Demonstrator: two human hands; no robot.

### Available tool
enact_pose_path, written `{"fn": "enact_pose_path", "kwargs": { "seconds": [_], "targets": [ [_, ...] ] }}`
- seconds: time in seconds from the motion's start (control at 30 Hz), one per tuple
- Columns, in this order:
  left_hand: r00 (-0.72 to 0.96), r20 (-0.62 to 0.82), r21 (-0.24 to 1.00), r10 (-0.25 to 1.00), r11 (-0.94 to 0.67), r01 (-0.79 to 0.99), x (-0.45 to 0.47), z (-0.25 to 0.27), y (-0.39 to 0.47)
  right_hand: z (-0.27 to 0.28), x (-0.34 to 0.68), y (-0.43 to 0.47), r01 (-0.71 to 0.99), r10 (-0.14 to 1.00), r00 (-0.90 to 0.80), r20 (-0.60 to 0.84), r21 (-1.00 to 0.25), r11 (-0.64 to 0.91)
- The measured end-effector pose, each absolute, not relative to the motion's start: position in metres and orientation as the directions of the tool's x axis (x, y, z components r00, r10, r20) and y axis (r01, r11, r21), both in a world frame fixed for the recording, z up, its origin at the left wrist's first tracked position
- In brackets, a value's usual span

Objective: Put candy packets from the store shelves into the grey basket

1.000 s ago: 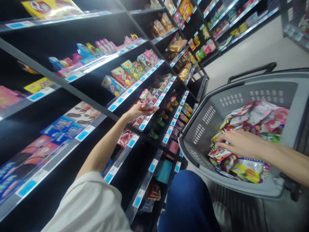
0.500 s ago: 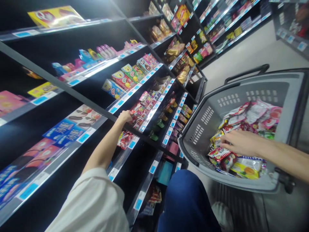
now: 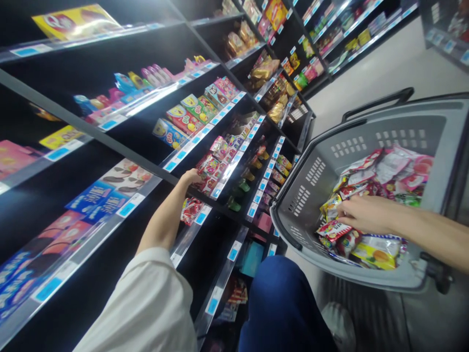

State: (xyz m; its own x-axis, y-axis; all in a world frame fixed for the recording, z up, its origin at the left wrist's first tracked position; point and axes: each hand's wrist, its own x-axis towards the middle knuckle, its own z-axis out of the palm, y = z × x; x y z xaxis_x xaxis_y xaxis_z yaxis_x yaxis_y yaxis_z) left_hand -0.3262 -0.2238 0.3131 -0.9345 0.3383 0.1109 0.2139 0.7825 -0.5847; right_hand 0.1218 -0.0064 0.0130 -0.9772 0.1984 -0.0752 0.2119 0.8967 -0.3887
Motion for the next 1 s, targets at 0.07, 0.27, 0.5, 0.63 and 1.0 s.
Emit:
{"fn": "enact_pose_path", "kwargs": {
  "seconds": [0.07, 0.27, 0.5, 0.63, 1.0],
  "targets": [
    [-0.939, 0.100, -0.596, 0.329, 0.775, 0.208, -0.325, 0.308, -0.222, 0.012, 0.122, -0.006, 0.208, 0.189, -0.978, -0.087, -0.400, 0.893],
    [-0.919, 0.180, -0.655, 0.349, 0.740, 0.153, -0.314, 0.298, -0.210, 0.007, 0.122, -0.006, 0.191, 0.174, -0.982, -0.079, -0.388, 0.902],
    [-0.888, 0.250, -0.645, 0.387, 0.750, 0.145, -0.303, 0.300, -0.209, 0.005, 0.120, -0.005, 0.197, 0.172, -0.980, -0.101, -0.384, 0.902],
    [-0.888, 0.245, -0.654, 0.390, 0.742, 0.145, -0.295, 0.295, -0.208, 0.005, 0.121, -0.005, 0.199, 0.173, -0.980, -0.101, -0.378, 0.904],
    [-0.218, 0.215, -0.602, 0.952, 0.305, 0.738, -0.160, 0.206, -0.148, 0.012, 0.122, -0.006, 0.231, 0.185, -0.969, -0.163, -0.329, 0.916]
  ]
}}
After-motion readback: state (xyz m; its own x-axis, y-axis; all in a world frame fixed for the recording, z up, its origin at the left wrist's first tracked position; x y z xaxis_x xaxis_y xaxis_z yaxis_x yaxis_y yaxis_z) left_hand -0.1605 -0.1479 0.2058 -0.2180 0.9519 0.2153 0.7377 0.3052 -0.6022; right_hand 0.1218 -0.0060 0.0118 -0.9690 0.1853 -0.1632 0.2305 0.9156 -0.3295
